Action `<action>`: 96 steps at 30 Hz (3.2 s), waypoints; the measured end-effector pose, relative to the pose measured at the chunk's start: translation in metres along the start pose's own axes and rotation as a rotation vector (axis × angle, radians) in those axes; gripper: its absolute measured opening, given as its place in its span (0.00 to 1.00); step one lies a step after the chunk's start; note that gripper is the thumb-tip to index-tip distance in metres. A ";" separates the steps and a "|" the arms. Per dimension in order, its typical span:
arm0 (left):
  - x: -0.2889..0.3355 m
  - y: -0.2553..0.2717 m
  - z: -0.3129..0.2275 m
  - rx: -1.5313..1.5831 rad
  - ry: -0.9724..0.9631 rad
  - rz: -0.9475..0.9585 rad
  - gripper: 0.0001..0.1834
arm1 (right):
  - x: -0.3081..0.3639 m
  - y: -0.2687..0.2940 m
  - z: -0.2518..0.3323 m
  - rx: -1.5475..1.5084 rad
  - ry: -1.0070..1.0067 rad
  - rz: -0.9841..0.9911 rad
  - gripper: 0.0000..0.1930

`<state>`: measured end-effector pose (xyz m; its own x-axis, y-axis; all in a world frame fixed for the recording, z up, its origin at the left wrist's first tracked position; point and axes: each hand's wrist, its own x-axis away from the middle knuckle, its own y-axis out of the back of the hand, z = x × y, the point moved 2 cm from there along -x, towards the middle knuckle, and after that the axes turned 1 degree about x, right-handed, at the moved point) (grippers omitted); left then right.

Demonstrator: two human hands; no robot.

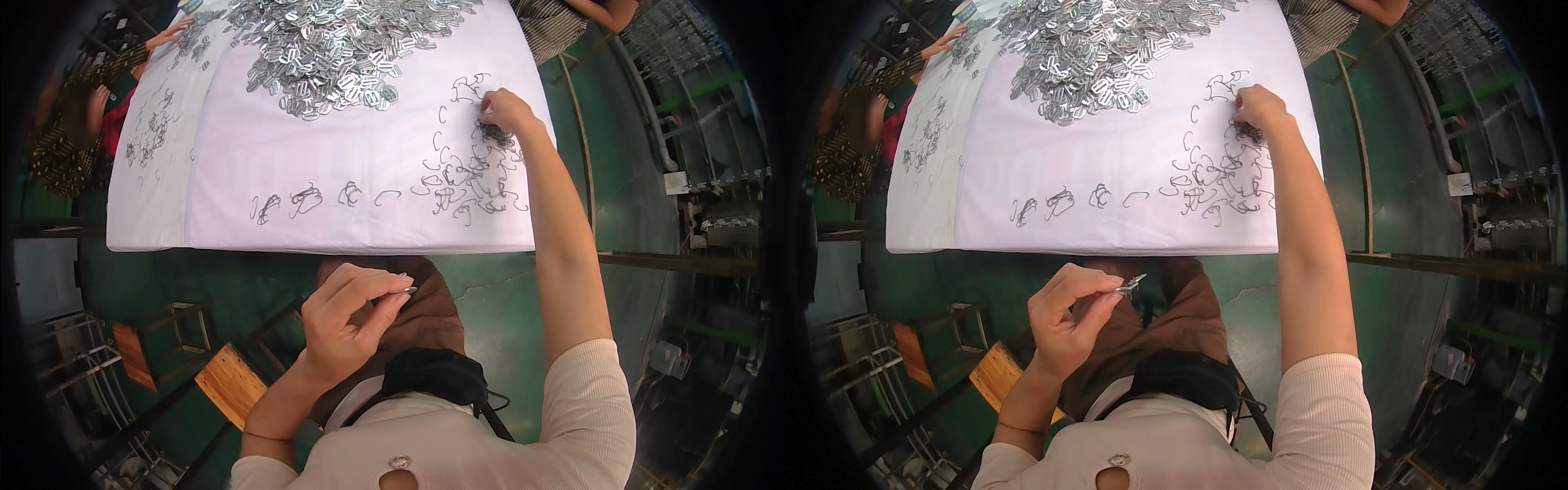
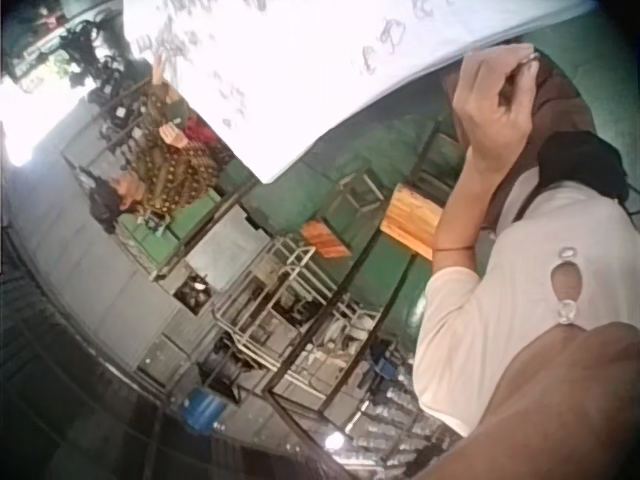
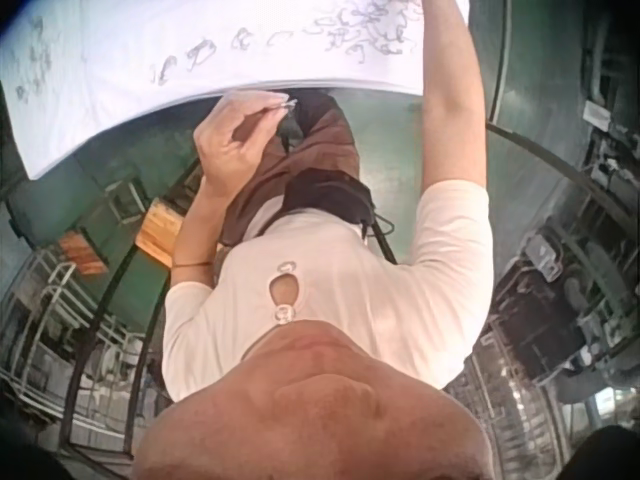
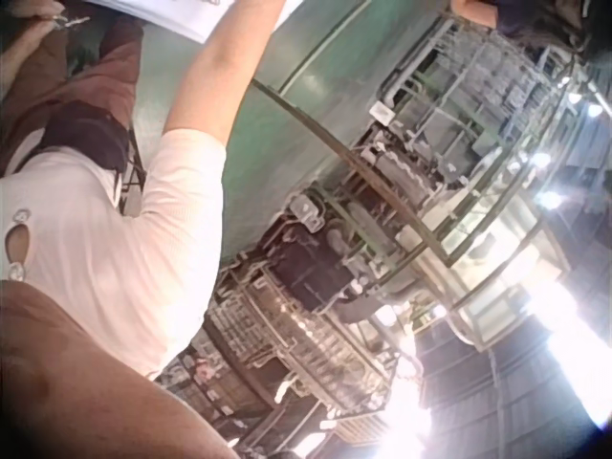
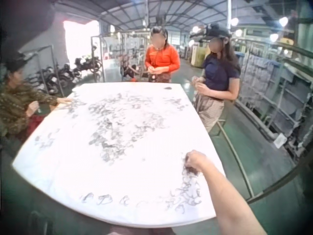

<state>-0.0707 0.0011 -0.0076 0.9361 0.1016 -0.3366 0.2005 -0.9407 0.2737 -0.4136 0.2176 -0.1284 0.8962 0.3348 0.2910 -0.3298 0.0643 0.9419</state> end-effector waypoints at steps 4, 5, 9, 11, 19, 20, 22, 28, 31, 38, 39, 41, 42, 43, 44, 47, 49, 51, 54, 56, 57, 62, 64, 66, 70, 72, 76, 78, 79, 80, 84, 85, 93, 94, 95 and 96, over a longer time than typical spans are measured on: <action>0.004 0.003 -0.006 0.003 0.026 -0.014 0.12 | 0.014 -0.001 -0.004 0.049 -0.240 0.163 0.29; 0.006 0.005 -0.006 0.022 0.058 -0.019 0.12 | 0.023 0.001 0.002 0.013 -0.197 0.127 0.26; 0.010 0.004 -0.006 0.011 -0.006 -0.014 0.13 | 0.036 0.007 0.005 -0.608 -0.012 -0.096 0.14; 0.012 0.002 -0.007 0.027 -0.011 -0.004 0.12 | 0.039 0.008 0.013 -0.468 0.053 -0.138 0.11; 0.017 -0.002 -0.008 0.010 -0.029 0.025 0.13 | 0.046 0.016 0.002 -0.617 0.120 -0.278 0.06; 0.019 -0.002 -0.008 0.003 -0.020 0.022 0.13 | 0.046 0.013 -0.002 -0.666 0.098 -0.316 0.08; 0.019 -0.003 -0.008 0.011 -0.026 0.020 0.13 | 0.048 0.012 -0.011 -0.616 0.118 -0.361 0.09; 0.016 -0.007 -0.010 0.027 -0.030 0.031 0.13 | 0.056 -0.010 -0.059 -0.346 -0.204 -0.247 0.10; 0.019 -0.006 -0.010 0.020 -0.029 0.029 0.13 | 0.066 -0.020 -0.065 -0.277 -0.271 -0.159 0.12; 0.018 -0.013 -0.012 0.047 -0.030 0.037 0.13 | 0.086 -0.023 -0.057 -0.260 -0.338 -0.052 0.10; 0.019 -0.014 -0.013 0.046 -0.031 0.038 0.13 | 0.087 -0.022 -0.055 -0.245 -0.327 -0.027 0.10; 0.020 -0.015 -0.015 0.052 -0.025 0.035 0.13 | 0.086 -0.020 -0.051 -0.189 -0.292 0.118 0.10; 0.020 -0.015 -0.015 0.048 -0.025 0.031 0.13 | 0.085 -0.019 -0.047 -0.130 -0.256 0.263 0.11; 0.021 -0.016 -0.015 0.048 -0.025 0.036 0.13 | 0.086 -0.017 -0.044 -0.130 -0.250 0.263 0.11; 0.022 -0.016 -0.014 0.046 -0.025 0.039 0.13 | 0.091 -0.012 -0.034 -0.041 -0.215 0.236 0.11; 0.025 -0.018 -0.012 0.042 -0.012 0.034 0.12 | 0.077 -0.012 -0.013 -0.103 -0.103 0.080 0.10; 0.027 -0.018 -0.012 0.041 -0.010 0.030 0.12 | 0.067 -0.013 0.003 -0.259 -0.019 -0.127 0.08; 0.027 -0.019 -0.012 0.037 -0.010 0.026 0.12 | 0.053 -0.017 0.017 -0.284 0.021 -0.140 0.07; 0.028 -0.018 -0.012 0.037 0.011 0.016 0.12 | 0.036 -0.016 0.035 -0.257 0.050 -0.120 0.08; 0.028 -0.016 -0.013 0.029 -0.001 0.016 0.12 | 0.032 -0.017 0.042 -0.104 0.017 0.004 0.08; 0.028 -0.016 -0.013 0.027 0.000 0.013 0.12 | 0.031 -0.020 0.043 -0.104 0.020 0.005 0.08; 0.031 -0.015 -0.011 0.007 -0.026 -0.013 0.12 | 0.050 -0.026 0.057 0.010 0.131 -0.086 0.08; 0.032 -0.015 -0.010 0.014 -0.003 -0.014 0.12 | 0.069 -0.025 0.061 -0.115 0.128 -0.113 0.07; 0.033 -0.015 -0.008 0.025 0.018 -0.013 0.12 | 0.094 -0.022 0.063 -0.237 0.122 -0.141 0.07; 0.038 -0.016 -0.003 0.022 0.001 -0.014 0.10 | 0.181 -0.005 0.095 -1.065 0.139 -0.110 0.05; 0.042 -0.014 -0.001 0.010 -0.016 -0.016 0.09 | 0.235 0.002 0.122 -1.304 0.196 -0.126 0.06; 0.050 -0.016 0.003 0.041 -0.013 -0.077 0.09 | 0.324 0.001 0.159 -1.587 0.147 -0.228 0.09; 0.051 -0.017 0.000 0.059 -0.029 -0.086 0.09 | 0.340 -0.004 0.167 -1.618 0.131 -0.264 0.09; 0.052 -0.016 0.001 0.052 -0.047 -0.084 0.08 | 0.344 -0.007 0.170 -1.627 0.117 -0.319 0.09; 0.054 -0.018 0.001 0.051 -0.065 -0.079 0.07 | 0.348 -0.009 0.171 -1.632 0.098 -0.376 0.09; 0.058 -0.022 0.000 0.045 -0.073 -0.061 0.07 | 0.348 -0.016 0.174 -1.606 0.120 -0.466 0.09; 0.059 -0.024 0.000 0.007 -0.132 -0.056 0.07 | 0.349 -0.019 0.173 -1.608 0.124 -0.464 0.09; -0.024 -0.019 0.073 -0.172 -0.045 -0.095 0.07 | 0.355 -0.027 0.150 -1.376 0.343 -0.688 0.11; -0.048 -0.016 0.104 -0.206 0.018 -0.099 0.08 | 0.355 -0.029 0.147 -1.339 0.362 -0.683 0.11; -0.072 -0.011 0.137 -0.231 0.002 -0.099 0.09 | 0.354 -0.030 0.147 -1.348 0.357 -0.692 0.11; -0.096 -0.013 0.161 -0.343 -0.054 -0.101 0.08 | 0.353 -0.031 0.143 -1.350 0.358 -0.699 0.11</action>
<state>-0.2094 -0.0489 -0.1240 0.8916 0.1628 -0.4226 0.3855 -0.7625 0.5195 -0.0442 0.1997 -0.0310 0.9297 0.0644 -0.3627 -0.0815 0.9962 -0.0318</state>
